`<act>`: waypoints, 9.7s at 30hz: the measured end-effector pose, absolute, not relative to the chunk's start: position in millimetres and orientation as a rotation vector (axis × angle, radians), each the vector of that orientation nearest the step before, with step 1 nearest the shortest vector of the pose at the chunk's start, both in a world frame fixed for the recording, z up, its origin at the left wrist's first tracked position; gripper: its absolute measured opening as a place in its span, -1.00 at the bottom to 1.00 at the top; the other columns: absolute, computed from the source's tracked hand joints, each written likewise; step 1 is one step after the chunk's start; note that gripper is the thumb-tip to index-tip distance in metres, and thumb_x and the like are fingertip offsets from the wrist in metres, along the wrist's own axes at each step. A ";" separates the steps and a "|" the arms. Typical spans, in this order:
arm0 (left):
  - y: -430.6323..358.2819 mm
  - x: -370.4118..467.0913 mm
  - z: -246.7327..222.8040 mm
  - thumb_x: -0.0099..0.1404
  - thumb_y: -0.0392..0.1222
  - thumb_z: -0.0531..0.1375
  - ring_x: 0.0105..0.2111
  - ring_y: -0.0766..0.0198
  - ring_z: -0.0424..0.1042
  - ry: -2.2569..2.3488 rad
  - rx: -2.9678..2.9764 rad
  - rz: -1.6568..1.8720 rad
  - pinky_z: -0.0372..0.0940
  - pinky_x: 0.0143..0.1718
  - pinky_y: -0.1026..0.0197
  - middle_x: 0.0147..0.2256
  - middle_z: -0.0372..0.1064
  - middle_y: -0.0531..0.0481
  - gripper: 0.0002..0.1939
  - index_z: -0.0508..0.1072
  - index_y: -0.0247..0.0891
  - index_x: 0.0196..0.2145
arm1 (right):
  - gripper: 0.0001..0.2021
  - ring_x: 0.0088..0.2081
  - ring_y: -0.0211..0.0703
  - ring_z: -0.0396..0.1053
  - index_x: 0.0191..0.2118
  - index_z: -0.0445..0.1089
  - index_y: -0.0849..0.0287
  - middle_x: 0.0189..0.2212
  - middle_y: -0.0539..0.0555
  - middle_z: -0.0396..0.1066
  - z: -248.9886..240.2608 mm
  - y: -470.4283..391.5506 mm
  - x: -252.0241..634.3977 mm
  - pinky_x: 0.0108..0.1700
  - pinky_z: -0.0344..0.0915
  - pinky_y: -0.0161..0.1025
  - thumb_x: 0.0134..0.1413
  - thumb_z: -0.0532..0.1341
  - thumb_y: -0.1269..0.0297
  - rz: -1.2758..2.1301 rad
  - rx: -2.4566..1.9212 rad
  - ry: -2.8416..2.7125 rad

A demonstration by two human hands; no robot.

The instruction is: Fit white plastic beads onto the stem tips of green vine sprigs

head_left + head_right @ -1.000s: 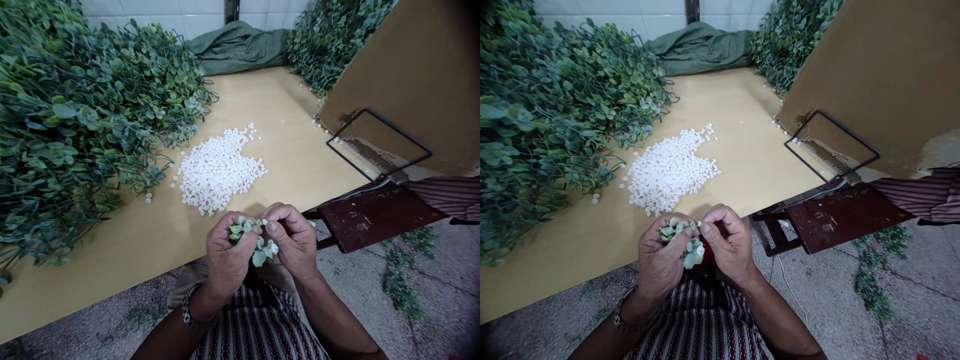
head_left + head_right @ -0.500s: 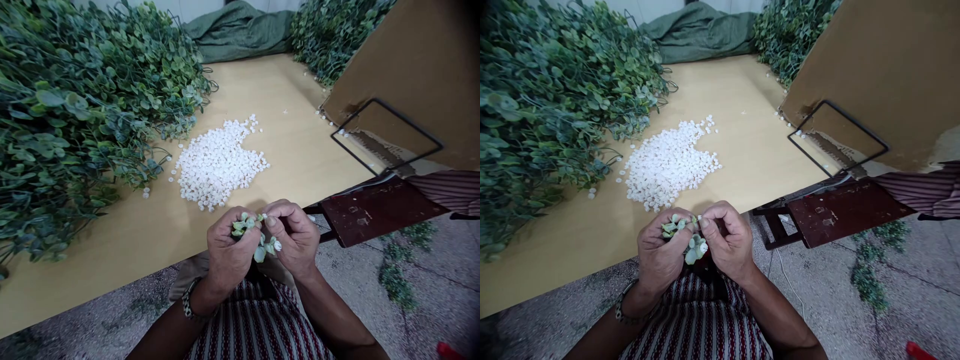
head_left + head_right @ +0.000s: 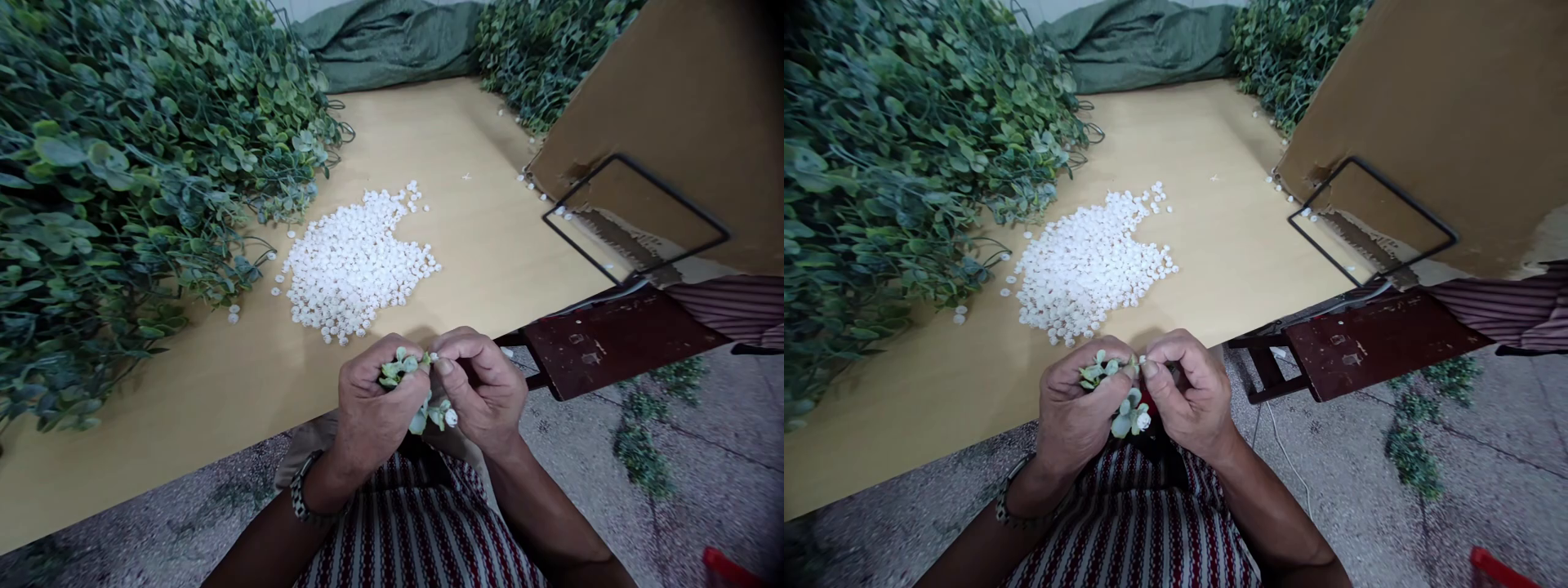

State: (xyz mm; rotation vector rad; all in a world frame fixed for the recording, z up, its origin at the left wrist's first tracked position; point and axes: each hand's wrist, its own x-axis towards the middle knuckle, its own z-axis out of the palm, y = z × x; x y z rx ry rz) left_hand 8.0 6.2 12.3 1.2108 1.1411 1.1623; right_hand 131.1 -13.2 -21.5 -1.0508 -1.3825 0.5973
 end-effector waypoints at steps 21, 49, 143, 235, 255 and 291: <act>4.1 8.4 12.2 0.05 -0.38 0.15 -0.60 0.42 0.17 1.165 1.248 1.126 0.12 -0.56 0.36 -0.63 0.23 0.13 -0.86 0.38 -0.28 -0.62 | -0.84 -0.31 -0.17 0.41 -0.23 0.38 0.10 -0.37 0.04 0.42 -27.2 -20.6 126.2 -0.29 0.36 -0.21 0.16 0.16 0.52 0.456 -1.106 -1.403; 5.9 8.3 8.7 0.06 -0.31 0.16 -0.61 0.44 0.16 1.175 1.188 1.107 0.13 -0.57 0.39 -0.65 0.22 0.15 -0.88 0.38 -0.29 -0.61 | -0.80 -0.28 -0.26 0.47 -0.20 0.42 0.16 -0.35 0.03 0.49 -20.7 -18.0 131.8 -0.21 0.42 -0.33 0.12 0.20 0.58 0.357 -1.106 -1.512; 18.4 -13.7 -0.8 0.13 -0.28 0.18 -0.65 0.44 0.22 0.984 1.033 1.070 0.15 -0.69 0.34 -0.42 0.36 0.01 -0.93 0.43 -0.27 -0.49 | -0.84 -0.32 -0.09 0.37 -0.27 0.41 0.19 -0.39 0.13 0.41 -11.0 96.2 199.5 -0.29 0.34 -0.17 0.18 0.09 0.48 -0.152 -1.234 -2.236; 11.6 1.2 11.3 0.05 -0.34 0.11 -0.61 0.41 0.16 1.199 1.358 1.159 0.15 -0.57 0.37 -0.66 0.25 0.10 -0.85 0.40 -0.28 -0.63 | -0.86 -0.30 -0.19 0.45 -0.25 0.42 0.08 -0.38 0.01 0.47 -31.1 -4.9 121.0 -0.28 0.40 -0.23 0.15 0.21 0.49 0.494 -1.038 -1.345; 12.2 2.2 13.8 0.03 -0.35 0.10 -0.63 0.41 0.13 1.215 1.354 1.147 0.13 -0.60 0.38 -0.68 0.19 0.11 -0.84 0.37 -0.27 -0.66 | -0.89 -0.33 -0.16 0.46 -0.28 0.42 0.09 -0.40 0.02 0.47 -32.4 -3.5 119.9 -0.30 0.40 -0.20 0.15 0.21 0.46 0.469 -1.060 -1.339; -10.3 -7.5 -46.4 0.07 -0.40 0.30 -0.51 0.34 0.31 0.853 1.055 0.440 0.24 -0.40 0.28 -0.57 0.37 0.10 -0.93 0.50 -0.33 -0.52 | -0.88 -0.29 -0.21 0.45 -0.28 0.50 0.11 -0.36 0.02 0.49 -31.8 -8.0 172.8 -0.22 0.35 -0.30 0.21 0.19 0.37 0.452 -1.224 -1.429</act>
